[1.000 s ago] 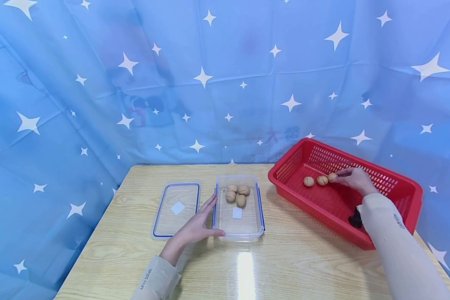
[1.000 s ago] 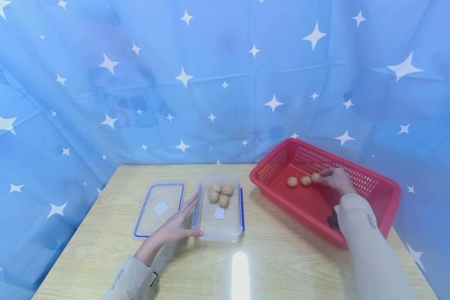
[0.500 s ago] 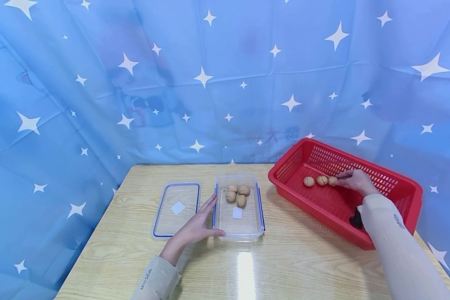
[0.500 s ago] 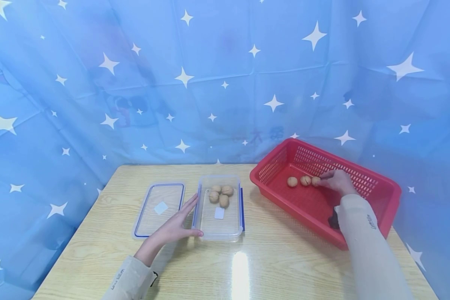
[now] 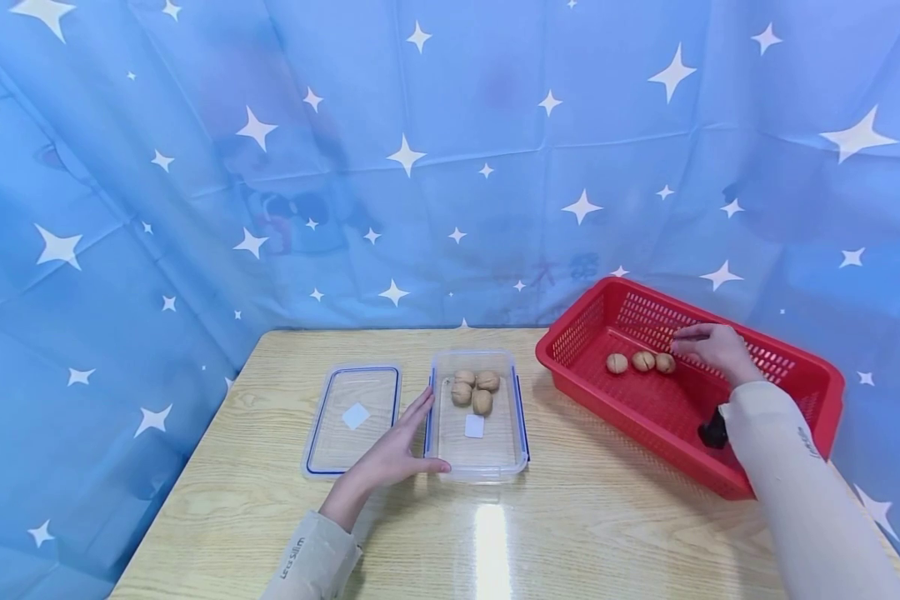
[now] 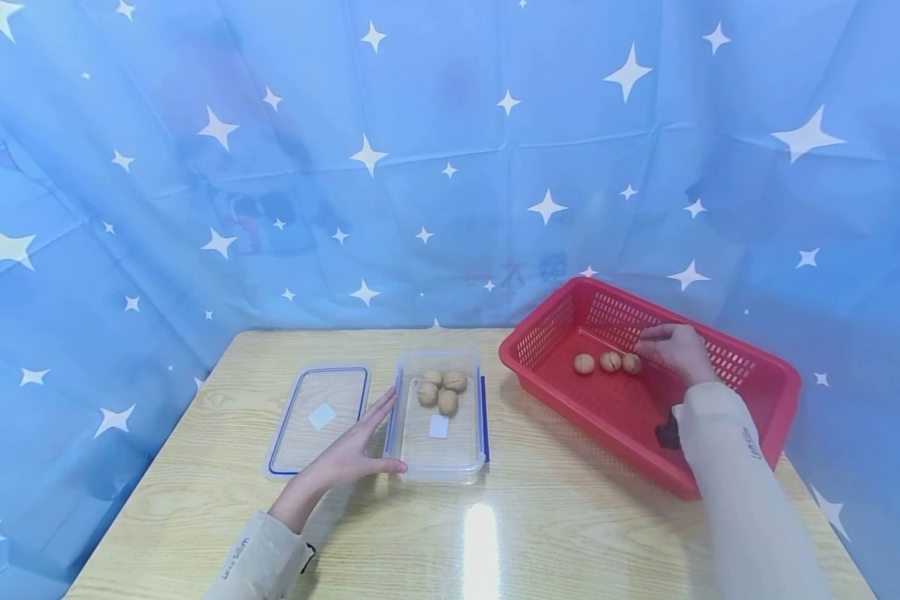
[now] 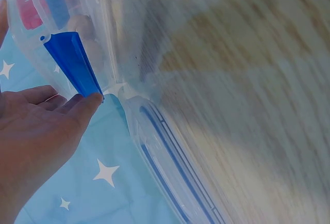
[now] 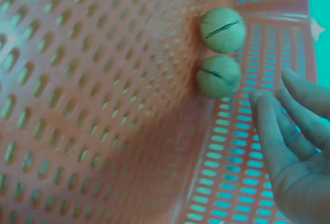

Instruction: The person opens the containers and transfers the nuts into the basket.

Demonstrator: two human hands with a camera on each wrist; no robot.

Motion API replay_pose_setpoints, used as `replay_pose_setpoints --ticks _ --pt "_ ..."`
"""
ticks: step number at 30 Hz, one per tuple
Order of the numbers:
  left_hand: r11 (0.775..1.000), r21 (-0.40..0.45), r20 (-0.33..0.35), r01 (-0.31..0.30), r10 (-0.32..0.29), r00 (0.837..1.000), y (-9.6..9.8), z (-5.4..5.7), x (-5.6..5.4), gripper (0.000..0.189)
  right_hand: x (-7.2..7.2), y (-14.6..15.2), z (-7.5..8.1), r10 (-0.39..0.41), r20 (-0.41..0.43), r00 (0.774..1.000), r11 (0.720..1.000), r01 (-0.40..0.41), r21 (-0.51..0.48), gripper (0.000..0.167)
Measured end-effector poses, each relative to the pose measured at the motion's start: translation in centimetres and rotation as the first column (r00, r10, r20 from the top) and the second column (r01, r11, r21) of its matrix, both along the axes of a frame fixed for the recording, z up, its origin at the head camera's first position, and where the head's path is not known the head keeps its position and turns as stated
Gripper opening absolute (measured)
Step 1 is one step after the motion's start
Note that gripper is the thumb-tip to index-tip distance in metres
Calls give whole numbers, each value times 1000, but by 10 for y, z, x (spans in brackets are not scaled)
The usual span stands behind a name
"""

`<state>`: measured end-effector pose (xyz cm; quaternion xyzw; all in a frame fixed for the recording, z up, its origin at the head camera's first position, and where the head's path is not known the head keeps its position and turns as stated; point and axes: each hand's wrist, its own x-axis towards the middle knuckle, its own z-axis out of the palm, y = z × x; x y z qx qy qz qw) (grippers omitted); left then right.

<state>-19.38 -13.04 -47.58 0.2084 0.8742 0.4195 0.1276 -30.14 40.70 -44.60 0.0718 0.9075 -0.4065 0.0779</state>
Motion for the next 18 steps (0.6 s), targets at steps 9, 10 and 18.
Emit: replay_pose_setpoints --ticks 9,10,18 --pt "1000 -17 5 -8 8 1000 0 1 1 107 0 -15 21 1 -25 1000 999 -2 -38 67" --pt "1000 -17 6 -9 9 1000 0 1 0 107 0 -17 23 4 -28 1000 999 -5 -45 67" --pt "1000 -11 14 -4 4 1000 0 0 0 107 0 -39 47 44 -88 995 998 -48 -47 69"
